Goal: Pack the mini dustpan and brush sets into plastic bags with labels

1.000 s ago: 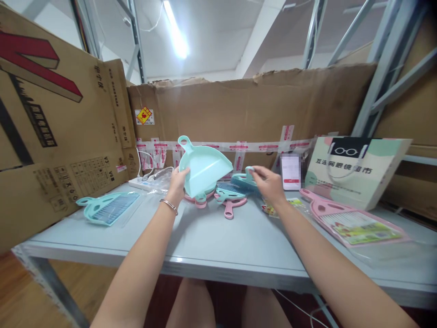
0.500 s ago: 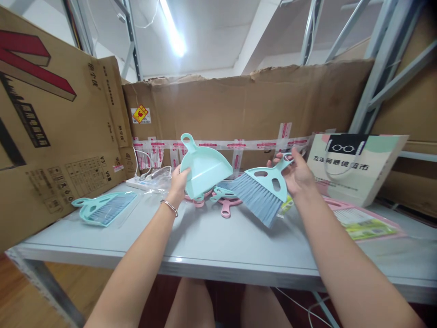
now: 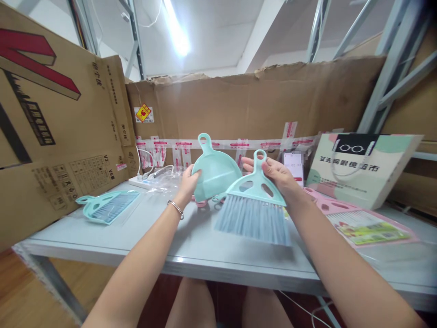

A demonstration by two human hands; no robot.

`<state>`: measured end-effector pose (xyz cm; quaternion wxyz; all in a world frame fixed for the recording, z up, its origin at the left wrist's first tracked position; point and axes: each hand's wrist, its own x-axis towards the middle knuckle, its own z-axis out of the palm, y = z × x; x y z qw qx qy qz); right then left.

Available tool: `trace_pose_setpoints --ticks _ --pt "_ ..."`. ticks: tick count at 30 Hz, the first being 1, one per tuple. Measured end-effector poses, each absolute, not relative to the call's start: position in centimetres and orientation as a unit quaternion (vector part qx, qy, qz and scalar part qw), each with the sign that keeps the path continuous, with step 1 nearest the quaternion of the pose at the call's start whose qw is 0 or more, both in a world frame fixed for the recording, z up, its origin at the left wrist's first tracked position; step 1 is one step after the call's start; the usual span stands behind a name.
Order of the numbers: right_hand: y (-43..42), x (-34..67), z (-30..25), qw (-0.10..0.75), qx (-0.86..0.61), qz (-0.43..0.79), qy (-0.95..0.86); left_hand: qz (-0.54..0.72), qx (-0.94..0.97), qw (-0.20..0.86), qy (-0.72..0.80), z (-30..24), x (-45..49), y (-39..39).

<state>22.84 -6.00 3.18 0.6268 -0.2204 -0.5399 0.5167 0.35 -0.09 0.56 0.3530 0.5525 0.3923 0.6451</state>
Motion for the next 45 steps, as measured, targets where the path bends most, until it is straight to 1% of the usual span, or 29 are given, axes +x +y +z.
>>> trace_pose_setpoints --ticks 2,5,7,9,14,19,21,26,28,34,40,45 --pt "-5.8 22.1 2.8 0.615 -0.251 0.515 -0.542 0.618 0.573 0.383 0.378 0.2 0.8 -0.2" --pt "-5.3 21.4 2.2 0.605 -0.287 0.512 -0.538 0.567 0.582 0.457 0.361 -0.2 1.5 -0.5" --pt "-5.2 21.0 2.0 0.606 -0.280 0.517 -0.536 0.545 0.577 0.492 0.358 -0.3 1.9 -0.8" --pt "-5.3 20.8 2.0 0.602 -0.256 0.529 -0.540 0.537 0.574 0.504 0.358 -0.3 2.1 -1.0" --pt "-6.0 20.9 2.3 0.575 -0.241 0.541 -0.565 0.536 0.567 0.503 0.372 -0.3 2.1 -1.2" --pt "-6.1 21.5 2.7 0.596 -0.232 0.512 -0.574 0.537 0.570 0.502 0.367 -0.2 1.9 -1.2" --pt "-6.1 21.4 2.8 0.613 -0.256 0.482 -0.571 0.540 0.566 0.499 0.373 -0.2 1.9 -1.2" --pt "-6.2 20.5 2.5 0.657 -0.342 0.333 -0.584 0.534 0.562 0.496 0.391 -0.2 2.1 -1.1" --pt "-6.1 20.3 2.4 0.667 -0.352 0.317 -0.575 0.533 0.561 0.499 0.390 -0.1 2.2 -1.2" --pt "-5.5 20.5 2.1 0.654 -0.353 0.373 -0.555 0.529 0.563 0.496 0.396 -0.3 2.1 -1.1" --pt "-5.8 20.5 2.4 0.704 -0.307 0.376 -0.518 0.526 0.589 0.468 0.396 -0.6 1.7 -0.5" --pt "-6.9 20.9 3.3 0.686 -0.278 0.422 -0.523 0.525 0.586 0.470 0.400 -0.7 1.6 -0.5"
